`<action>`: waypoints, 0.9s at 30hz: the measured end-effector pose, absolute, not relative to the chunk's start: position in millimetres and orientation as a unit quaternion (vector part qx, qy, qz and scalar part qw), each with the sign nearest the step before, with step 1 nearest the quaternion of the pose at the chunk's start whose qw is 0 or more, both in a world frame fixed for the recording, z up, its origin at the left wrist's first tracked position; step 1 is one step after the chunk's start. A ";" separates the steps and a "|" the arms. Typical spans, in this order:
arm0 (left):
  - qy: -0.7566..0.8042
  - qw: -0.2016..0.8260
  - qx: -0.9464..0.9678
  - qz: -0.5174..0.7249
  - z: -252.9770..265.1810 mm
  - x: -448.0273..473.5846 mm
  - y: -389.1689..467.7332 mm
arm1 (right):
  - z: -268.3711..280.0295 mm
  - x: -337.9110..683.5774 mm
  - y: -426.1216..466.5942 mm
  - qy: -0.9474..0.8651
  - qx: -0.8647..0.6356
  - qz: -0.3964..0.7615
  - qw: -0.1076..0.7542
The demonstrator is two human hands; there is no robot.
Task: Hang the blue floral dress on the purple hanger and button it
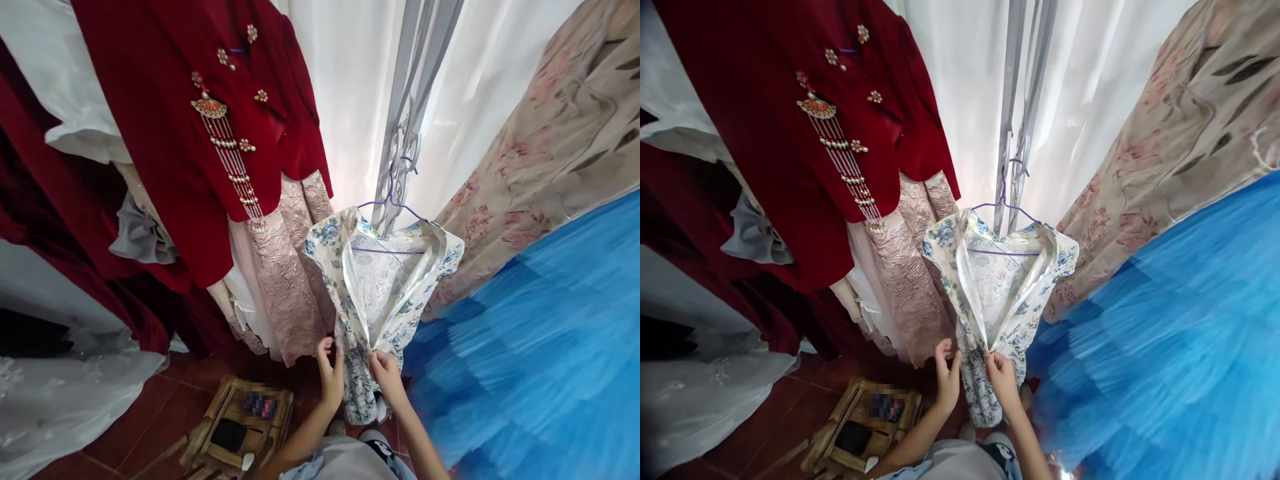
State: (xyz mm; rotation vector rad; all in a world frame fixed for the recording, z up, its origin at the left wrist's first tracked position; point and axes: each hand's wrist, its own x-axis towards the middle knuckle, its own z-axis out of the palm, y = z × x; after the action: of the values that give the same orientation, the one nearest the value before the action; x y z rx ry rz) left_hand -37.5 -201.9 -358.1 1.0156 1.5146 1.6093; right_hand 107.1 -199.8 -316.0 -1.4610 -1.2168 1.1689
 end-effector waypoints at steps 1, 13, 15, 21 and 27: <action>0.564 0.336 0.462 0.596 -357.2 -34.5 -203.8 | -317.1 104.1 -203.0 -0.473 -0.578 0.498 0.440; 0.464 0.416 0.656 0.427 -338.9 -12.3 -178.8 | -226.2 100.7 -144.5 -0.363 -0.533 0.583 0.495; 0.489 0.396 0.676 0.384 -337.8 -12.3 -173.0 | -181.1 108.4 -112.8 -0.381 -0.506 0.555 0.539; 0.507 0.397 0.682 0.346 -340.0 -1.0 -161.0 | -61.4 118.0 -37.3 -0.420 -0.418 0.490 0.639; 0.497 0.402 0.716 0.280 -359.8 -0.4 -157.7 | -22.7 118.6 -20.0 -0.443 -0.390 0.476 0.651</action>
State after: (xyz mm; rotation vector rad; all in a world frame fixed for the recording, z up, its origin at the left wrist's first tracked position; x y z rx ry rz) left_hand -0.4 -157.7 -359.8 1.8108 1.2560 0.7084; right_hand 118.6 -20.0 -22.7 -0.8861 -1.0068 1.0815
